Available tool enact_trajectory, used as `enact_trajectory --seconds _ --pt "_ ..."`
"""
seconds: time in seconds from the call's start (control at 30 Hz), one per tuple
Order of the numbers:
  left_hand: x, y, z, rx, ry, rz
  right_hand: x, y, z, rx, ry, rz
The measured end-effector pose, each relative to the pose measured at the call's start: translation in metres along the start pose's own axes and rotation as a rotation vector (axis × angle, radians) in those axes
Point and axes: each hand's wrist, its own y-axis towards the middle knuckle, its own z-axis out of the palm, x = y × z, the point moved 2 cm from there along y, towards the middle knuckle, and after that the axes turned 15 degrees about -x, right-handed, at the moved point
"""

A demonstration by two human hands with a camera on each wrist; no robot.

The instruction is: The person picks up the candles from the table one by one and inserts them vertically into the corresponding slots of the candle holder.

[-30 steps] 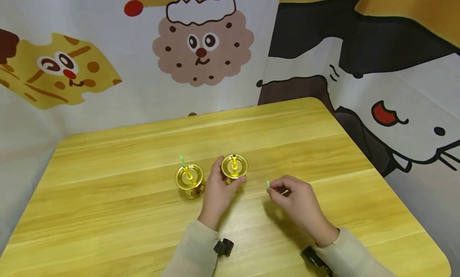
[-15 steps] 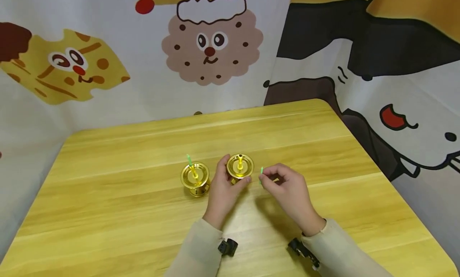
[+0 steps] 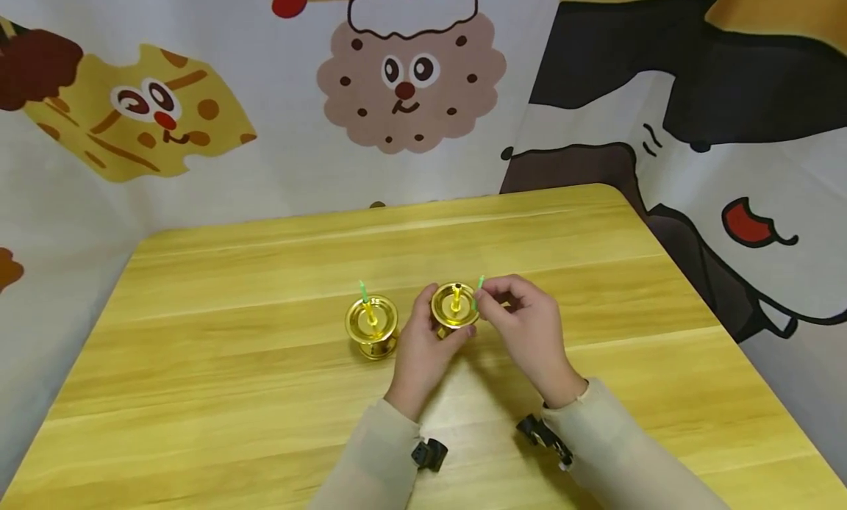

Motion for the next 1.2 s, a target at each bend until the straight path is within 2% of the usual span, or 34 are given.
enact_trajectory --seconds 0.17,0.4,0.77,0.9,1.2 --pt "0.002 0.001 -0.001 0.003 0.004 -0.009 0.001 0.005 0.008 -0.021 0.012 -0.021" --pt "0.004 0.002 -0.001 -0.006 0.032 0.019 0.001 0.007 0.015 -0.052 0.054 -0.03" --pt "0.004 0.001 0.001 -0.007 0.059 0.025 0.002 0.012 0.02 -0.056 0.078 -0.04" --pt "0.003 0.001 0.001 0.0 0.065 0.027 0.002 0.013 0.022 -0.068 0.071 -0.072" --pt "0.004 0.003 -0.003 -0.002 0.051 0.032 -0.002 0.01 0.03 -0.026 0.016 -0.14"
